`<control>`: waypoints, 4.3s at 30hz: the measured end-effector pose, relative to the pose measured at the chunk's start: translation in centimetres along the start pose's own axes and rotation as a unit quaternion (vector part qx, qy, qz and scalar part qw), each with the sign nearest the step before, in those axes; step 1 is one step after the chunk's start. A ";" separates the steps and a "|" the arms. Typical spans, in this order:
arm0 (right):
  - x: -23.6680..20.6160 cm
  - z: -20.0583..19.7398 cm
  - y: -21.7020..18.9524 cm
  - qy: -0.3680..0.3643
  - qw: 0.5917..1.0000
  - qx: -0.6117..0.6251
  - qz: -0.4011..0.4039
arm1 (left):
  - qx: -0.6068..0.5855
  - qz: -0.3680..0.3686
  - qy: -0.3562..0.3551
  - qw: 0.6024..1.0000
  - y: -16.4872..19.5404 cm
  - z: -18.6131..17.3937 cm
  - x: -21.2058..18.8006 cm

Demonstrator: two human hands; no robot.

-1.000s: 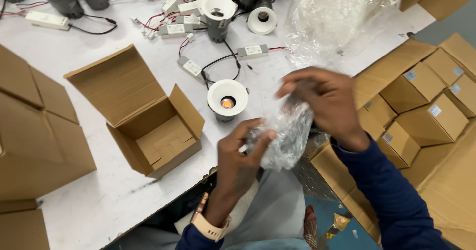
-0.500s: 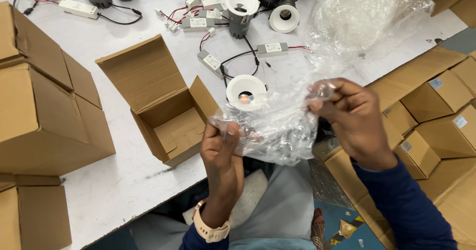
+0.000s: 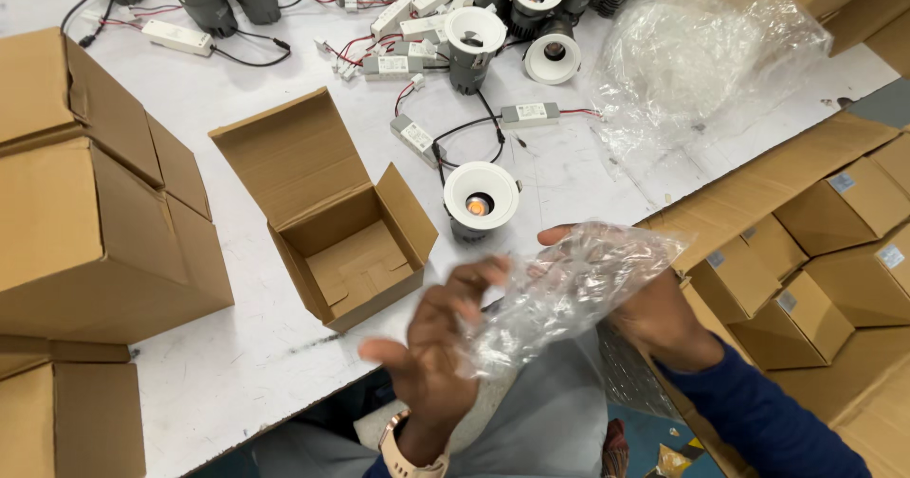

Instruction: The person packs cylindrical electronic components into small cardboard boxes. They wrap each component in bubble wrap, place it inside a box, close the flaps, and apply a label. The process is repeated for multiple units on a white workbench.

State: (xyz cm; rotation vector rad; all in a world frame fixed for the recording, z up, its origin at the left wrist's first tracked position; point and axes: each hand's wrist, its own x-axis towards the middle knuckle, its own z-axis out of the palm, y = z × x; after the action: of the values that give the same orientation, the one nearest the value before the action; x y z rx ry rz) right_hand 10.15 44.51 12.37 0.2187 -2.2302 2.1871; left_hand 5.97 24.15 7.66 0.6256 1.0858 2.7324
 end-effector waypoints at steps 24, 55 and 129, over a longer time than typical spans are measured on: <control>1.4 -2.5 1.3 0.203 0.973 -0.104 -0.026 | 0.065 0.023 0.059 0.996 0.6 1.8 -0.8; -1.0 -3.7 1.9 -0.049 0.989 -0.061 -0.123 | 0.141 -0.091 0.092 0.981 -2.7 -0.2 -0.7; 6.1 5.3 3.8 0.242 0.943 0.208 -0.095 | 0.604 0.083 0.068 0.790 3.5 2.4 1.9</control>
State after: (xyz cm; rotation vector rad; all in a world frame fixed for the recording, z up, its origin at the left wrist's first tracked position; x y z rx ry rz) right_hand 4.20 38.69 9.10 -0.0955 -1.4261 2.2665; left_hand 5.37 23.61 12.29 0.6117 2.9010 1.8346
